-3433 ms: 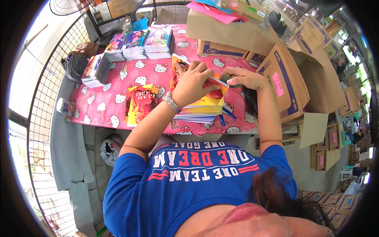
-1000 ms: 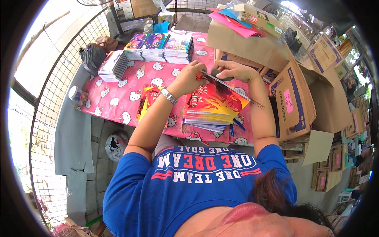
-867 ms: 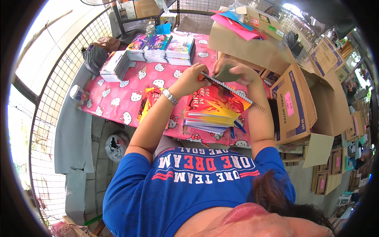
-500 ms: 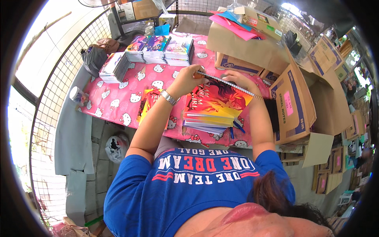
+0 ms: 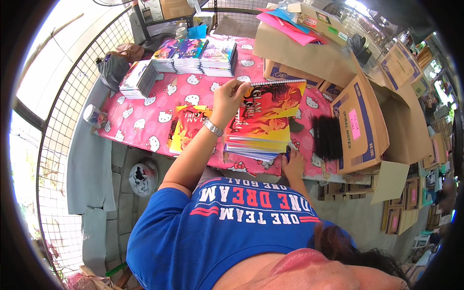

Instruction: The person aligns notebooks one at a time and manually threads plastic spiral binding coils through the punched holes, using pliers to trim and secure the ends.

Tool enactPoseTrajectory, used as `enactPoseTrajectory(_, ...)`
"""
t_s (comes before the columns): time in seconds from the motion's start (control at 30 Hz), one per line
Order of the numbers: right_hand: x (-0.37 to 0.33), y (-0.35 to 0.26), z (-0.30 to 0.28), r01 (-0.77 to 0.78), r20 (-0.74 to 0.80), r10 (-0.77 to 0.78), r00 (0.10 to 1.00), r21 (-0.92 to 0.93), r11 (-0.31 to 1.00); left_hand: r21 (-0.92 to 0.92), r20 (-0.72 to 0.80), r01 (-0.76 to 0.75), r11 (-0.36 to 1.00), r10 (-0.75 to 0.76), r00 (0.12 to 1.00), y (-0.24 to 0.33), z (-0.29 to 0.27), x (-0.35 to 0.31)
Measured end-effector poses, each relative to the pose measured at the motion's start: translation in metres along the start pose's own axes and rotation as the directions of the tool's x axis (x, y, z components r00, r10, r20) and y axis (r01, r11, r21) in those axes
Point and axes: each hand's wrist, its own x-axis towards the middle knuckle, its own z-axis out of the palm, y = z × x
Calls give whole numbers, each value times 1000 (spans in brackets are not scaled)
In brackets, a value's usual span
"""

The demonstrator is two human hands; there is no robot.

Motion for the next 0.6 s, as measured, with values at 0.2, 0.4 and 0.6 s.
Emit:
enactPoseTrajectory(0.2,58,-96,-121,262,-372,-40,927,571,778,-102,72,-82,991,90,993,-16,1,-2)
enactPoseTrajectory(0.4,75,-204,-160,603,-437,-450,779,327,727,33,-9,-110,993,110,994,-9,6,-10)
enactPoseTrajectory(0.6,74,-217,-161,641,-405,-518,753,272,718,98,-143,-236,967,249,958,-26,12,-12)
